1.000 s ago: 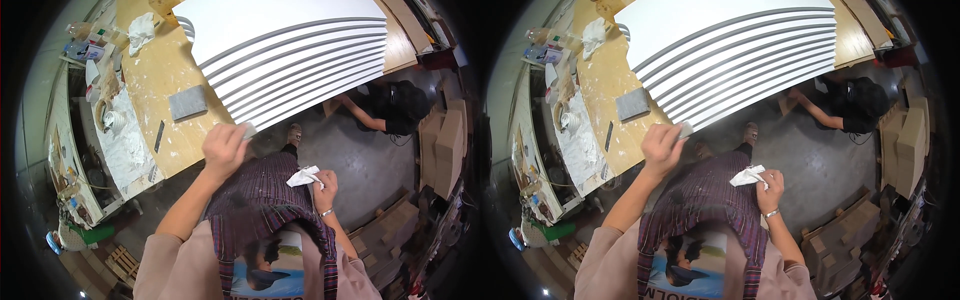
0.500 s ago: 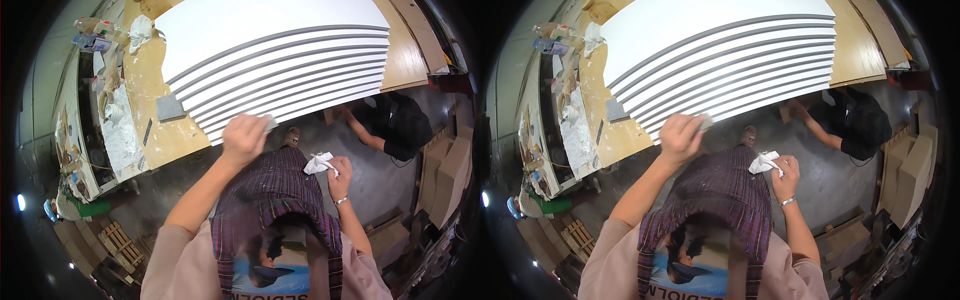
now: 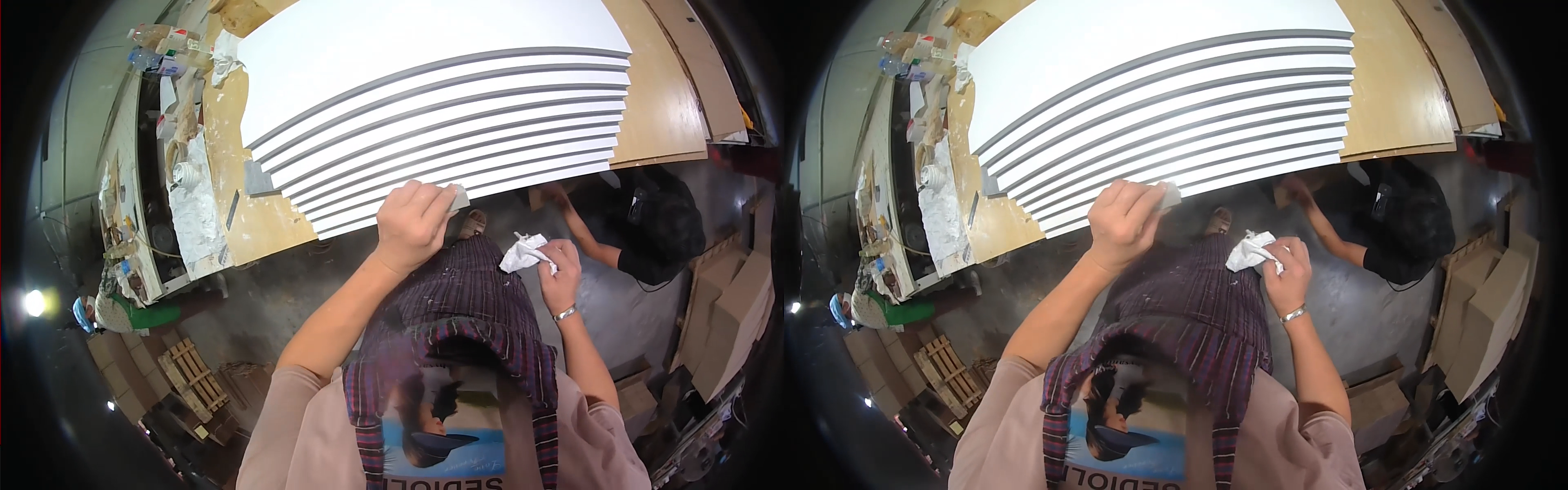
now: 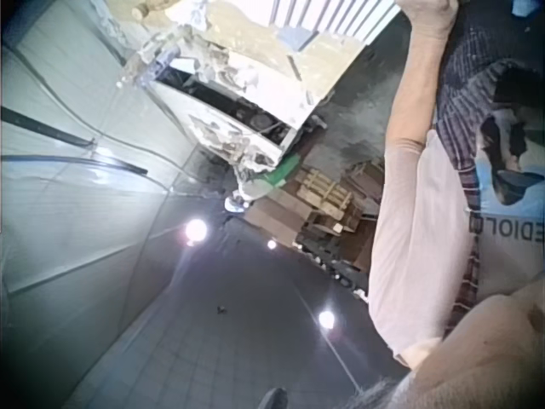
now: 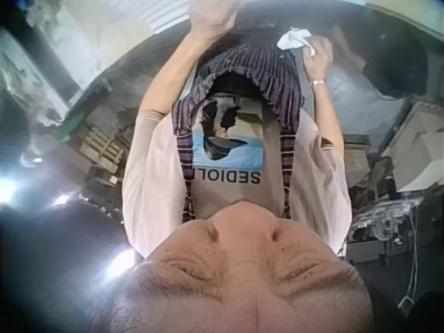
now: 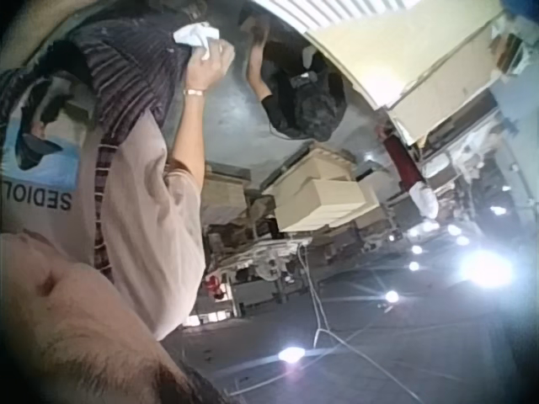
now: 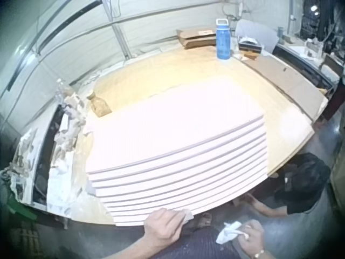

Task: The person sands the internal grooves and external edges of a white furniture panel using a sanding block and wipes the surface with a cloth.

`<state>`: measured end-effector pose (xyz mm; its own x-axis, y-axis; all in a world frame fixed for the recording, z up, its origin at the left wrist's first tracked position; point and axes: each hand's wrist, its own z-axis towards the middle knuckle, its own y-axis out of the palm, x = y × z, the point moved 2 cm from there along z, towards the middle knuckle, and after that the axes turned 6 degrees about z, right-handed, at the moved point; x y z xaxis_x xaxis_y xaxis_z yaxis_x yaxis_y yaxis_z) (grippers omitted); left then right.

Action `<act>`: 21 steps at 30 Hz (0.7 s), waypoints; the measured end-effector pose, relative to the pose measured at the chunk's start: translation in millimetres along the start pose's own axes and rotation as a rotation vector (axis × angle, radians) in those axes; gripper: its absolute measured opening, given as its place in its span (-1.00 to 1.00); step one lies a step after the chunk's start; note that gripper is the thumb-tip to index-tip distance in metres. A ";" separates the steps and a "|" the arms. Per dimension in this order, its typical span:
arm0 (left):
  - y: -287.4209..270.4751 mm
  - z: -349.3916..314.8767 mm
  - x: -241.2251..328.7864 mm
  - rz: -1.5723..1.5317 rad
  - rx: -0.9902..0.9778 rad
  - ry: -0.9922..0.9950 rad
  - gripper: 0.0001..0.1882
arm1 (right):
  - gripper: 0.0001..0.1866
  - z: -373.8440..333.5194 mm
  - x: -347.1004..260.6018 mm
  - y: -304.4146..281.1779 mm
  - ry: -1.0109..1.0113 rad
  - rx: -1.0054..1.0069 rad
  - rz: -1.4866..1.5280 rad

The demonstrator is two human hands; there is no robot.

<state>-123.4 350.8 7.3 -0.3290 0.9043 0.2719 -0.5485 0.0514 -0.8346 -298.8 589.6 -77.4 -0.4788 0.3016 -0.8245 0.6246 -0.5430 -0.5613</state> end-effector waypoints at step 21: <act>136.1 137.1 116.4 -0.138 -0.011 0.357 -0.84 | -0.78 -34.6 21.7 -41.1 0.125 0.203 0.012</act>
<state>-341.7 404.9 -9.0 0.0367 0.9791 0.1999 -0.5603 0.1858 -0.8072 -313.5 645.6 -74.7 -0.3839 0.3817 -0.8408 0.4869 -0.6900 -0.5356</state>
